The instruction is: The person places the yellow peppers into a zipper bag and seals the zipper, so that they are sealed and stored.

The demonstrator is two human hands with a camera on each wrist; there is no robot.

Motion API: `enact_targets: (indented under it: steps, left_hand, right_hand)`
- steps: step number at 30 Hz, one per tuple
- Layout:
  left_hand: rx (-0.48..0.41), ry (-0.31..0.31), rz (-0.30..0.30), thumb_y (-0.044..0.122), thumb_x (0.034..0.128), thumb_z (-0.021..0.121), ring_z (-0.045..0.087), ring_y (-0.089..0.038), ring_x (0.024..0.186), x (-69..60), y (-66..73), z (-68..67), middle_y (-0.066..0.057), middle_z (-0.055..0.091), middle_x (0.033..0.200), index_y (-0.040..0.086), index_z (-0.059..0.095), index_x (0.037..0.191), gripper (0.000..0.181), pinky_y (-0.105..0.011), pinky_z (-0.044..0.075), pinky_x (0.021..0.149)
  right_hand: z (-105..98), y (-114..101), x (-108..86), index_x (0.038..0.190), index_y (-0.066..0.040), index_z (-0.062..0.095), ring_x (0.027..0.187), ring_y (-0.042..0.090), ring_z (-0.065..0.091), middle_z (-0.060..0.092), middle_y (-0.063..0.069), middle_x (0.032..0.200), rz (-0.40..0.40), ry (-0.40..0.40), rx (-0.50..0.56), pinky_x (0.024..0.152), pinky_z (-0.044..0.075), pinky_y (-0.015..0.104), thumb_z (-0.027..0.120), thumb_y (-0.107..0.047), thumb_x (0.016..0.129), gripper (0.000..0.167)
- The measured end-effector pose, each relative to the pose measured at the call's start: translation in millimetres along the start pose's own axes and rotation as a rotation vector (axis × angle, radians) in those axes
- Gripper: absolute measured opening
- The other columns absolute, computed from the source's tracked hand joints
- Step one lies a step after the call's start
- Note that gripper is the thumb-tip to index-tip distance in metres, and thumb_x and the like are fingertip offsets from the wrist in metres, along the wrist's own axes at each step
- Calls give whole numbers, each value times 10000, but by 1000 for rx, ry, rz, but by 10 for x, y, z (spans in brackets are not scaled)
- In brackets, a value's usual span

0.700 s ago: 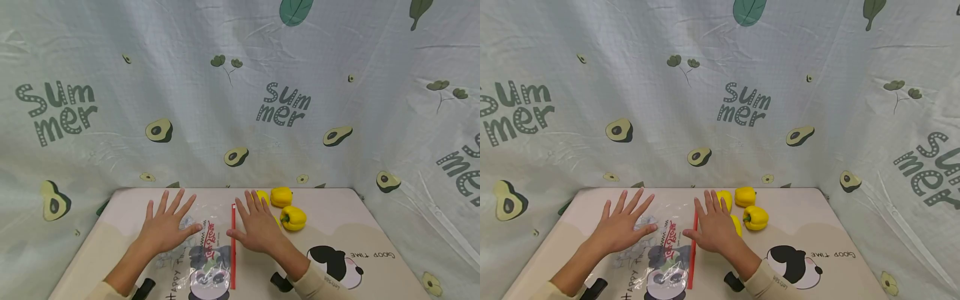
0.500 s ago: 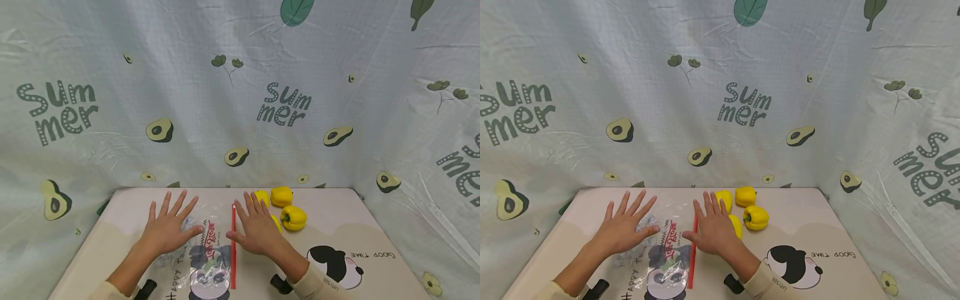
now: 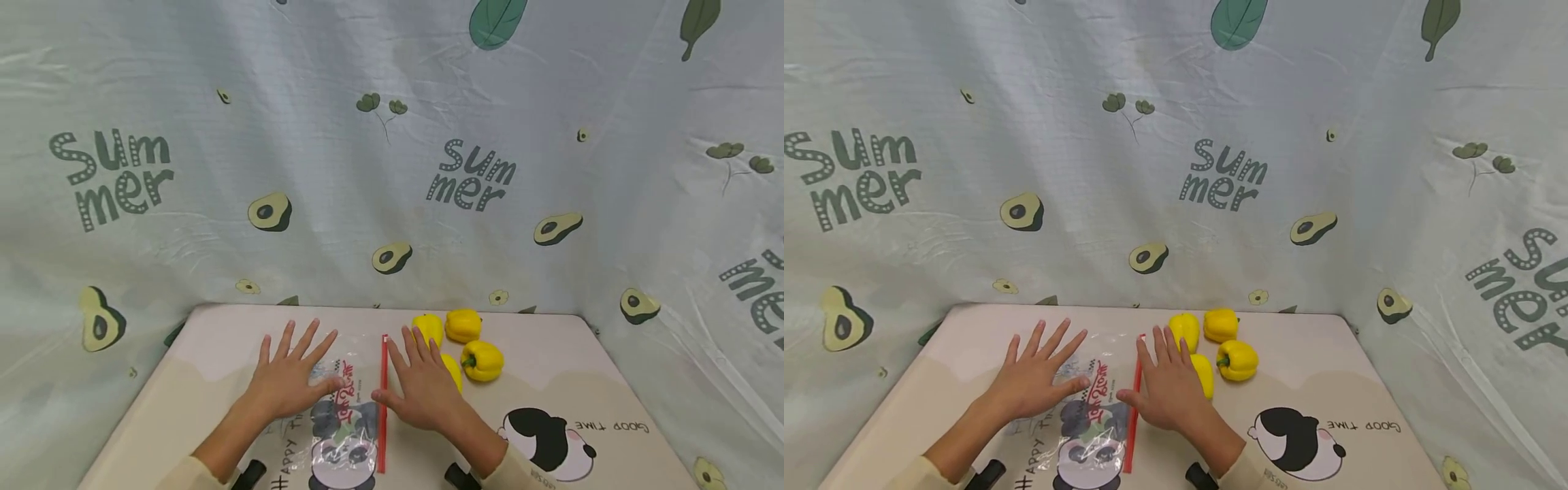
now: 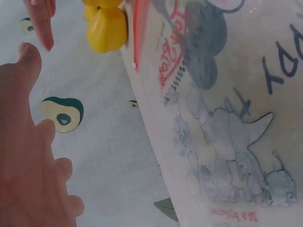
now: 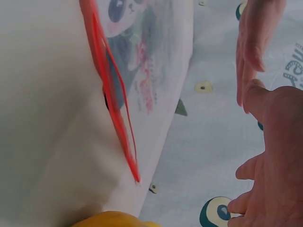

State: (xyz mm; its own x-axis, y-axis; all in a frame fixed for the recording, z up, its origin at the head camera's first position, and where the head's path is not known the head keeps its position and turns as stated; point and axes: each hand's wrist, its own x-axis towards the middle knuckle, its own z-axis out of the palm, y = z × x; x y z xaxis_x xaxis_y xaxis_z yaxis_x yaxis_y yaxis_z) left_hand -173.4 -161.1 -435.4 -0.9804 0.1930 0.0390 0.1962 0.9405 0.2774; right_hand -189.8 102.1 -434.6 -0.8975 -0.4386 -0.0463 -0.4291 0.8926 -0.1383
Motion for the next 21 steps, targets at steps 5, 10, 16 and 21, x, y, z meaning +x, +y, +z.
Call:
enact_targets:
  steps: [5, 10, 16, 21]
  left_hand:
    - [1, -41, -13, 694, 926, 609, 19, -520, 1612, 8, 33, 72, -121, 159, 1766, 294, 329, 1641, 866, -806, -2, 1223]
    - [4, -60, -9, 698, 927, 604, 27, -521, 1612, -3, 42, 123, -130, 165, 1763, 293, 331, 1639, 864, -807, 7, 1223]
    - [-8, -57, -2, 739, 912, 585, 55, -529, 1607, -5, 39, 172, -127, 183, 1760, 303, 333, 1638, 883, -810, 33, 1220]
    - [-11, -47, 14, 756, 903, 576, 91, -524, 1607, 17, 47, 263, -127, 201, 1756, 295, 346, 1633, 893, -809, 61, 1221]
  right_hand:
    - [72, 23, -35, 1671, -211, 251, 1655, 356, 60, 93, 133, 1774, -2, -10, 2, 1338, 116, 576, 516, -760, 935, 956]
    - [127, 27, -43, 1673, -210, 243, 1657, 350, 48, 70, 120, 1778, -5, -15, 9, 1340, 101, 573, 518, -762, 931, 965]
    - [195, 30, -41, 1675, -213, 233, 1657, 346, 56, 71, 115, 1779, -15, -23, 6, 1338, 109, 579, 532, -761, 923, 977]
    - [222, 11, -46, 1676, -236, 232, 1659, 337, 38, 62, 97, 1782, -7, -36, 12, 1336, 113, 581, 541, -770, 909, 984]
